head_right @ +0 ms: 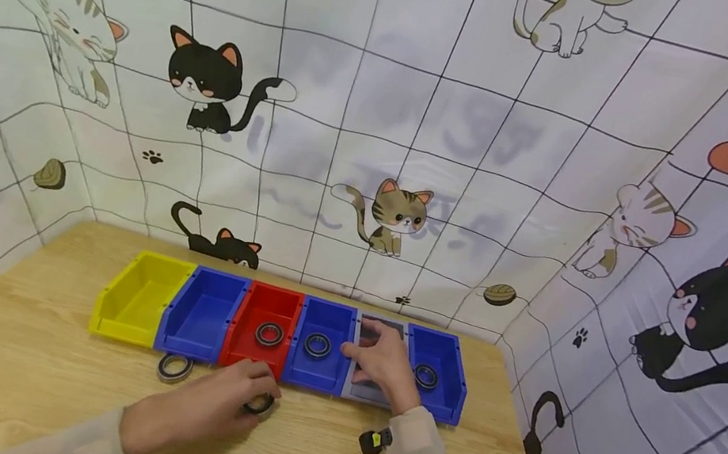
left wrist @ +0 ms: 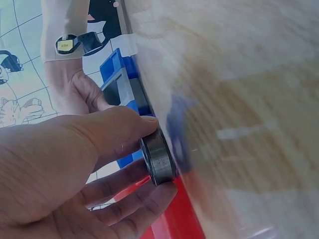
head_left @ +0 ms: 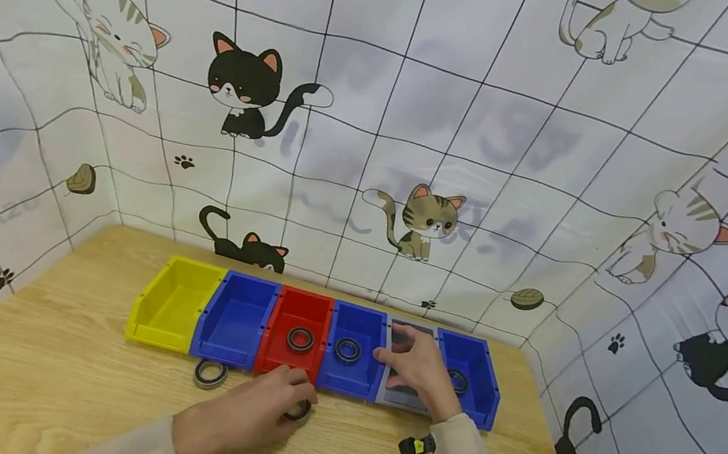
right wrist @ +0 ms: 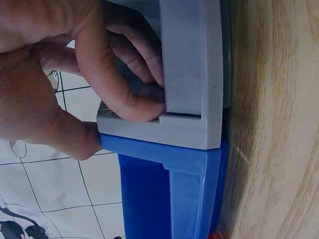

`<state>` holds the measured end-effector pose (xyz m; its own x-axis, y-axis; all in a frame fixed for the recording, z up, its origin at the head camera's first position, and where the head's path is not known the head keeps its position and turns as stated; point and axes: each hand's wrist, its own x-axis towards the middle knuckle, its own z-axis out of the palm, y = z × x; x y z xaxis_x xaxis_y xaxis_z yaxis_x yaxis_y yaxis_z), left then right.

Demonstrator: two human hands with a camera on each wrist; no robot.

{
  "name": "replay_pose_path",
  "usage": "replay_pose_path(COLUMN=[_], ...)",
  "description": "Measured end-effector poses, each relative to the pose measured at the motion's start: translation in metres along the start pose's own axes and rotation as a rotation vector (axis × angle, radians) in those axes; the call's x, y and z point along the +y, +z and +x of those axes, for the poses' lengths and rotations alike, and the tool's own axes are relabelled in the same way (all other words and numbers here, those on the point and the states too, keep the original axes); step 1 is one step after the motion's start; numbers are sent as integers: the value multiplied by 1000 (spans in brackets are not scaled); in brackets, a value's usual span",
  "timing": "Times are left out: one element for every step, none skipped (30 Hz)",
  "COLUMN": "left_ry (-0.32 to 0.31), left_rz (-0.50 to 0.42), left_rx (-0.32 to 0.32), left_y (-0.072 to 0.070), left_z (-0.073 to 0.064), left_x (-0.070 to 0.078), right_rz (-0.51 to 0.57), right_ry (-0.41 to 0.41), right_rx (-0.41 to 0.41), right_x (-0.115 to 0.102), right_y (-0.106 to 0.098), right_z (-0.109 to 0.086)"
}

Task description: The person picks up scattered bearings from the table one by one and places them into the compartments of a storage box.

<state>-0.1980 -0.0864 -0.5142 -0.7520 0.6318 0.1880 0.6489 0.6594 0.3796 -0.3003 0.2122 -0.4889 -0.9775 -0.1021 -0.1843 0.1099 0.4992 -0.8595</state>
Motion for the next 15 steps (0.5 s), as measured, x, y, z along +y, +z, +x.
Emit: replay_pose_path(left_ry=[-2,-3,-8,-13,-16,-24,-28,-26,-26,-22,-16,-16,-16,-20,-28], left_rz=[-2,-2,-8,-15,-20,-23,-23,-17,-9,6,22,35,45,58,67], left_rx=[7,13,15,18,22,27,34,45,55,70,86,99,113,125,136], left_y=[-1,-3,-5,-7,-10,-13,-15,-18,-21,-24,-27,-30,-33,-36,-39], left_z=[-1,-2,-3,-3,-4,-4,-5,-5,-4,-4,-3,-3,-3,-2,-2], left_x=[0,0,0,0,0,0,0,0,-1,-2,-4,-5,-7,-9,-11], right_rz=[0,-5,-5,-5,-3,-3,-3,-4,-4,-6,-9,-13,-15,-16,-15], right_ry=[0,-4,-2,-1,3,3,4,4,6,4,0,-4,-7,-8,-7], right_rx=[0,-1,-1,-1,0,-1,0,0,2,3,4,5,5,5,5], right_x=[0,0,0,0,0,0,0,1,1,1,1,1,0,1,0], right_y=[0,1,2,2,2,2,2,2,2,2,2,1,1,1,1], right_z=[0,0,1,1,1,1,0,0,0,0,0,-1,-1,-1,-1])
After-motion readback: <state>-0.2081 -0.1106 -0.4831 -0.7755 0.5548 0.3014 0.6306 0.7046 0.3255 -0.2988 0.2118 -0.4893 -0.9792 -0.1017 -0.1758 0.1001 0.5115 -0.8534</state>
